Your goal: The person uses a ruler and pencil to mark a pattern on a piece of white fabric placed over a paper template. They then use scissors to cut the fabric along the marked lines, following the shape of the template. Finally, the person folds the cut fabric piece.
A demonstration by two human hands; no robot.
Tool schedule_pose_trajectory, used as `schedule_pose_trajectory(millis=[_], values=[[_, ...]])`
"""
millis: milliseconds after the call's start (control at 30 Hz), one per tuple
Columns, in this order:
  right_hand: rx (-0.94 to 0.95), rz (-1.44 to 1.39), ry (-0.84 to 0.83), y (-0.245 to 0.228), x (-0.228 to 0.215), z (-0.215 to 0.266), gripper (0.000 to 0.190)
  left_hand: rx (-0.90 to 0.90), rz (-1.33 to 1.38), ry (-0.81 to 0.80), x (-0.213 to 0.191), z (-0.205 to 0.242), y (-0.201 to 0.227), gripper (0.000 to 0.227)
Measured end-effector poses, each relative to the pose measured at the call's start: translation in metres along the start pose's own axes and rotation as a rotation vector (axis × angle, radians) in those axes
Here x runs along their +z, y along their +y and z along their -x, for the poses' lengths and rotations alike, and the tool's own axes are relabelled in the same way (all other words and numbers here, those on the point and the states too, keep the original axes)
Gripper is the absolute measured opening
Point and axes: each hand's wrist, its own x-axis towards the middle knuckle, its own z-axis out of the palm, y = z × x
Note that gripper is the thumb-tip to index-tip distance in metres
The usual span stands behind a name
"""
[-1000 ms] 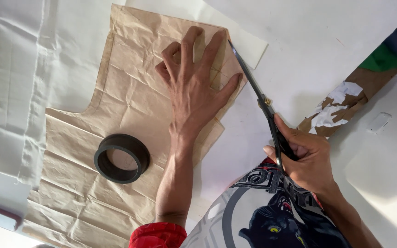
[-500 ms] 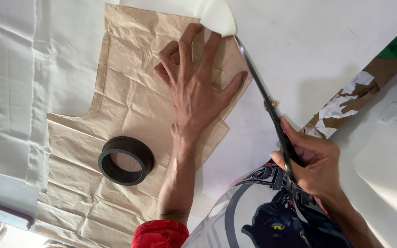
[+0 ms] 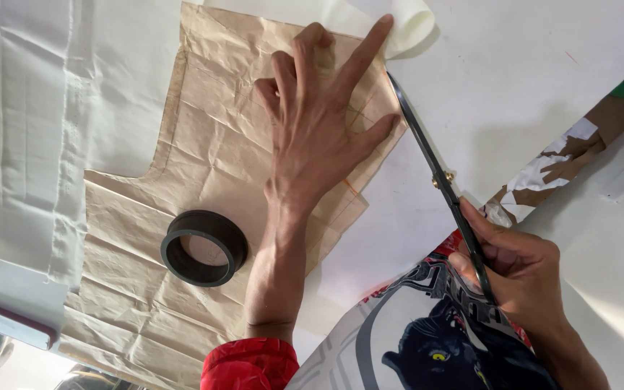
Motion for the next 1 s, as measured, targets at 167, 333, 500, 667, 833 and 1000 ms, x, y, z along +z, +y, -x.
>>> schedule_pose_trajectory(millis=[167,333,500,667,833,1000], values=[[0.05,-0.026,0.027,-0.001,0.002,-0.002,0.069,-0.026,0.027,0.003,-0.005,-0.004,0.002,0.094],[-0.049,-0.119,-0.016,0.014,0.0,-0.014,0.069,0.008,0.108,0.124,0.002,-0.001,0.0,0.068],[-0.184,0.056,-0.008,0.011,0.007,-0.022,0.067,0.02,0.149,0.199,0.007,0.006,-0.002,0.058],[-0.321,0.109,0.0,0.026,0.013,-0.031,0.065,0.01,0.175,0.175,0.006,0.006,-0.004,0.054],[-0.315,0.083,-0.001,0.027,0.021,-0.03,0.066,0.008,0.155,0.148,0.008,0.008,-0.006,0.06],[-0.381,0.18,0.011,0.027,0.024,-0.029,0.065,0.009,0.159,0.157,0.007,0.008,-0.004,0.058]])
